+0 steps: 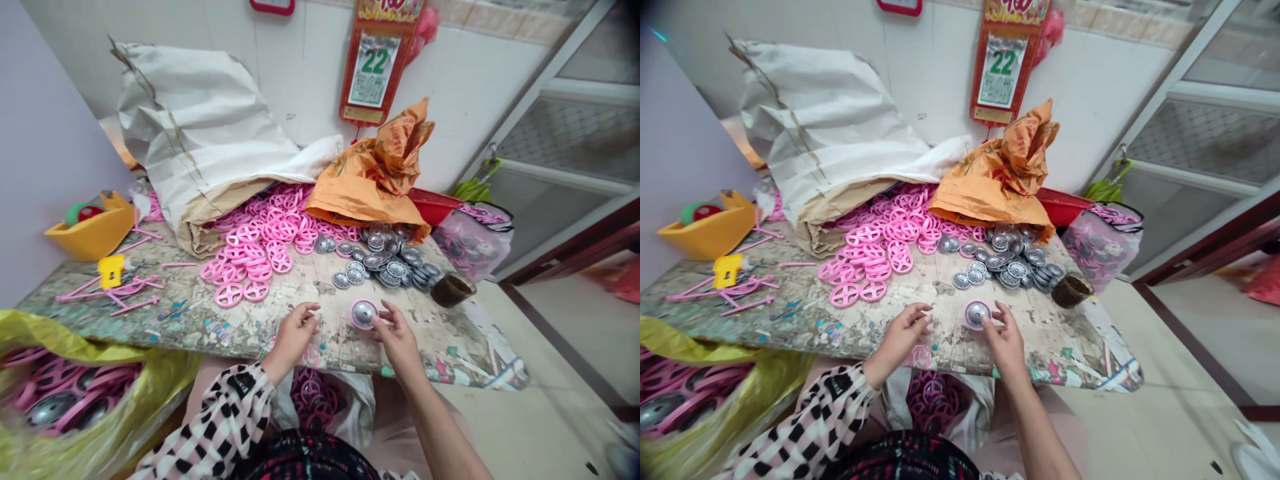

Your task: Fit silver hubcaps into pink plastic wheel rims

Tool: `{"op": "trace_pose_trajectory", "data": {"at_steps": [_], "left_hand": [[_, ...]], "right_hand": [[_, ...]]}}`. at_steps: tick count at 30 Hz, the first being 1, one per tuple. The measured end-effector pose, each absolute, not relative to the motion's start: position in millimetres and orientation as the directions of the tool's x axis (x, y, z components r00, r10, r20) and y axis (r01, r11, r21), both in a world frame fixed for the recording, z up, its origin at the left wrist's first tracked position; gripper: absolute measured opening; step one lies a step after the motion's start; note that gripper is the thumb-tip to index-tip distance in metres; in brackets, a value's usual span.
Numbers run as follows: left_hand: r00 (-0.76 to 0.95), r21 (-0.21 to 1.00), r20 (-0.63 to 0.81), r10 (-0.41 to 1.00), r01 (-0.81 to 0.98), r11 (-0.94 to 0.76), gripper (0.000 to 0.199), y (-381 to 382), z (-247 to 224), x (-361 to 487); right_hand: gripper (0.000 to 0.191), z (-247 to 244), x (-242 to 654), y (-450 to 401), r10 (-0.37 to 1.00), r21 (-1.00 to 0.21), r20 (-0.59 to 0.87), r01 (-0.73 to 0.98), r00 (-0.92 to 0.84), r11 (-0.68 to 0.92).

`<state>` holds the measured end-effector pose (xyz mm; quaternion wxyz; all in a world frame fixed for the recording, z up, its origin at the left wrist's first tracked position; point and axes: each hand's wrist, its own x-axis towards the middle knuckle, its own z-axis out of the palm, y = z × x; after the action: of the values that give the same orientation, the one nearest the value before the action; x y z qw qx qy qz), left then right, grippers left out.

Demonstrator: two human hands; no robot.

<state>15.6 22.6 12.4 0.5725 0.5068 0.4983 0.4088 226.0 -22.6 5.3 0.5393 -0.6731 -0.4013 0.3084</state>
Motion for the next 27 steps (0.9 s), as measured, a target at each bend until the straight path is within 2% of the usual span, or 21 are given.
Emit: {"op": "trace_pose_trajectory", "data": {"at_steps": [3,5,7,12,15,18,20,24,27], "left_hand": [[0.121,0.985,-0.064,0.991,0.169,0.042,0.032,33.5,6.0,-0.7],[0.136,0.939,0.026,0.99,0.336,-0.071,0.031,39.1,-1.5,-10.9],[0.152,0.89,0.082,0.985,0.434,-0.142,0.031,44.0,-9.9,-18.6],[0.185,0.834,0.124,0.975,0.512,-0.204,0.031,53.3,-25.6,-24.6],[0.213,0.809,0.162,0.963,0.531,-0.254,0.03,54.4,-28.6,-24.4],[0.224,0.801,0.182,0.957,0.531,-0.276,0.03,52.5,-28.1,-24.1],[0.232,0.799,0.183,0.955,0.531,-0.282,0.029,51.2,-27.0,-23.8],[0.235,0.796,0.178,0.956,0.537,-0.28,0.028,50.1,-25.0,-24.0],[0.239,0.794,0.184,0.953,0.536,-0.288,0.028,49.4,-24.0,-24.8]], "right_hand": [[0.061,-6.8,236.5,-25.4,0.86,-0.87,0.138,0.475,0.492,-0.133],[0.051,-16.5,238.9,-31.2,0.889,-0.837,0.154,0.535,0.431,-0.115],[0.044,-23.3,239.4,-36.8,0.907,-0.839,0.175,0.541,0.383,-0.067],[0.033,-27.9,242.8,-41.6,0.908,-0.881,0.203,0.473,0.368,0.005],[0.032,-30.1,246.2,-42.7,0.899,-0.897,0.193,0.442,0.393,-0.001],[0.036,-29.7,245.7,-43.6,0.899,-0.872,0.195,0.489,0.392,-0.025],[0.042,-25.7,242.3,-39.6,0.898,-0.809,0.227,0.586,0.378,-0.042],[0.056,-16.2,230.6,-14.1,0.887,-0.583,0.339,0.81,0.315,-0.064],[0.053,-14.4,221.5,7.9,0.906,-0.422,0.325,0.899,0.27,-0.117]]}}
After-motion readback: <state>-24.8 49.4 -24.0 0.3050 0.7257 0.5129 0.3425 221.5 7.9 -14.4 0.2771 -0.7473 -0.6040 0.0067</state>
